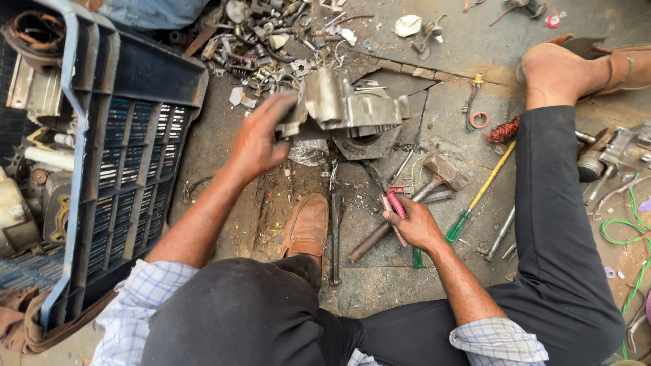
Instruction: The person sits on the floor and uses pliers and a hammer to work on a metal engine casing. They repeatedly tap the casing with a hammer and use pliers to adjust or remove components inside the casing.
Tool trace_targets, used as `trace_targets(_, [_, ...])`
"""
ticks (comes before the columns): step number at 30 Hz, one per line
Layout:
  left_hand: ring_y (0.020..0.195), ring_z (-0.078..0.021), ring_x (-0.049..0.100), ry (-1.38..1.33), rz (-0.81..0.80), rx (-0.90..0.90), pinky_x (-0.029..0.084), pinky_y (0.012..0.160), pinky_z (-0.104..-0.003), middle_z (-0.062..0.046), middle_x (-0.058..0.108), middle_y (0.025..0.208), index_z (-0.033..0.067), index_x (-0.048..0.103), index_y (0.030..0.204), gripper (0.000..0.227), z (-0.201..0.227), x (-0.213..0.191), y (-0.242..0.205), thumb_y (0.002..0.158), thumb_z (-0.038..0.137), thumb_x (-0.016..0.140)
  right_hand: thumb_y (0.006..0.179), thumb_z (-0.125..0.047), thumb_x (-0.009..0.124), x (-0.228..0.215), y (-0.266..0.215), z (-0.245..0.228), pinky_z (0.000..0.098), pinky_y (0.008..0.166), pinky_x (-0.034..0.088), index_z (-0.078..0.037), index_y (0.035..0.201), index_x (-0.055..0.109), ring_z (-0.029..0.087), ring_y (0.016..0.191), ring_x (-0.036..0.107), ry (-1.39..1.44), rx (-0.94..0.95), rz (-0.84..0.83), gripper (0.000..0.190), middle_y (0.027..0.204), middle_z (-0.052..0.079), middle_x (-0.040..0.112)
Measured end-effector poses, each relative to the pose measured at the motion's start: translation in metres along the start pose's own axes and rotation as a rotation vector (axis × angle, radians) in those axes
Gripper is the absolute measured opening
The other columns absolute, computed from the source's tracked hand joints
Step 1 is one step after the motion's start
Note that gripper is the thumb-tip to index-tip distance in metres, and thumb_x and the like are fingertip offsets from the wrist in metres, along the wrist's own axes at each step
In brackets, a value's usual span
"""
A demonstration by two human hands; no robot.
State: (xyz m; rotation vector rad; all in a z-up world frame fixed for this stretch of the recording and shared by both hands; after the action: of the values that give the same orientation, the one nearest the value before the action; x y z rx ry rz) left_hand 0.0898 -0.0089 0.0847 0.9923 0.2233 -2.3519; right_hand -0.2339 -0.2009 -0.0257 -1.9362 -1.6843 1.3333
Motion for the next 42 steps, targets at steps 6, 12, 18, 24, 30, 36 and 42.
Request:
trace_targets(6, [0.124,-0.0345,0.066,-0.017,-0.013,0.033,0.057,0.096,-0.042,-0.012,0.055,0.151,0.0119,0.055,0.146,0.073,0.005,0.013,-0.025,0.077,-0.006,0.071,0.087,-0.046,0.069,-0.004,-0.007,-0.007,0.0486,0.091,0.056,-0.008,0.132,0.063,0.035,0.097,0.074,-0.069,0.019,-0.036,0.060,0.105,0.022,0.075])
trace_targets(12, [0.135,-0.0335,0.057,0.193,-0.041,0.223,0.060,0.098,-0.041,-0.009,0.052,0.153,0.0151,0.053,0.140,0.068,0.010,0.025,-0.058,0.079,0.010,0.082,0.088,-0.049,0.071,-0.012,-0.025,-0.037,0.0519,0.093,0.053,-0.009,0.133,0.063,0.035,0.109,0.068,-0.181,-0.087,0.097,0.061,0.121,0.019,0.069])
trace_targets(18, [0.149,-0.0349,0.048,0.434,-0.203,0.390,0.061,0.092,-0.030,-0.007,0.040,0.164,0.0284,0.055,0.148,0.070,0.012,0.047,-0.076,0.089,-0.009,0.062,0.080,-0.053,0.075,-0.013,-0.031,-0.046,0.0428,0.096,0.057,0.004,0.146,0.042,0.033,0.115,0.068,0.743,-0.016,-0.065,0.093,0.123,0.026,0.069])
trace_targets(24, [0.145,-0.0365,0.051,0.288,-0.042,0.455,0.063,0.099,-0.035,-0.016,0.029,0.164,0.0329,0.049,0.151,0.067,0.022,0.045,-0.089,0.096,-0.001,0.062,0.086,-0.050,0.074,0.001,-0.035,-0.048,0.0404,0.090,0.058,0.010,0.135,0.043,0.034,0.111,0.070,1.208,0.043,-0.185,0.084,0.120,0.028,0.069])
trace_targets(30, [0.124,-0.0366,0.062,0.224,-0.075,0.294,0.060,0.086,-0.040,-0.023,0.029,0.166,0.0206,0.035,0.157,0.089,0.021,0.048,-0.097,0.081,0.007,0.080,0.091,-0.043,0.072,0.001,-0.034,-0.052,0.0383,0.086,0.058,0.005,0.130,0.053,0.031,0.105,0.071,1.378,0.023,-0.240,0.065,0.117,0.022,0.068])
trace_targets(36, [0.134,-0.0517,0.056,0.054,0.063,0.128,0.058,0.105,-0.048,-0.023,0.032,0.162,-0.0023,0.024,0.157,0.119,0.044,0.035,-0.090,0.055,0.012,0.085,0.090,-0.041,0.073,0.004,-0.029,-0.054,0.0386,0.085,0.059,0.004,0.128,0.055,0.031,0.103,0.072,1.336,0.038,-0.203,0.061,0.113,0.020,0.068])
trace_targets(42, [0.121,-0.0321,0.068,0.088,-0.096,-0.027,0.060,0.094,-0.040,-0.008,0.046,0.160,0.0109,0.047,0.151,0.096,0.055,0.024,-0.083,0.065,0.011,0.089,0.092,-0.040,0.070,0.008,-0.026,-0.054,0.0383,0.086,0.058,0.003,0.126,0.056,0.028,0.103,0.071,1.318,0.095,-0.187,0.057,0.113,0.018,0.068])
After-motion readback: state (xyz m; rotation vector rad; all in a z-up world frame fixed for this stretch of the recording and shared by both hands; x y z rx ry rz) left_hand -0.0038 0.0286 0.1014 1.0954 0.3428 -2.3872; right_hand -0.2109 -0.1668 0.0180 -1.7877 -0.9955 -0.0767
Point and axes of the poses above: each hand's wrist, its own y-axis towards the middle knuckle, its own x-axis out of the palm, z = x × y, the point moved 4 cm from there along y, towards the middle knuckle
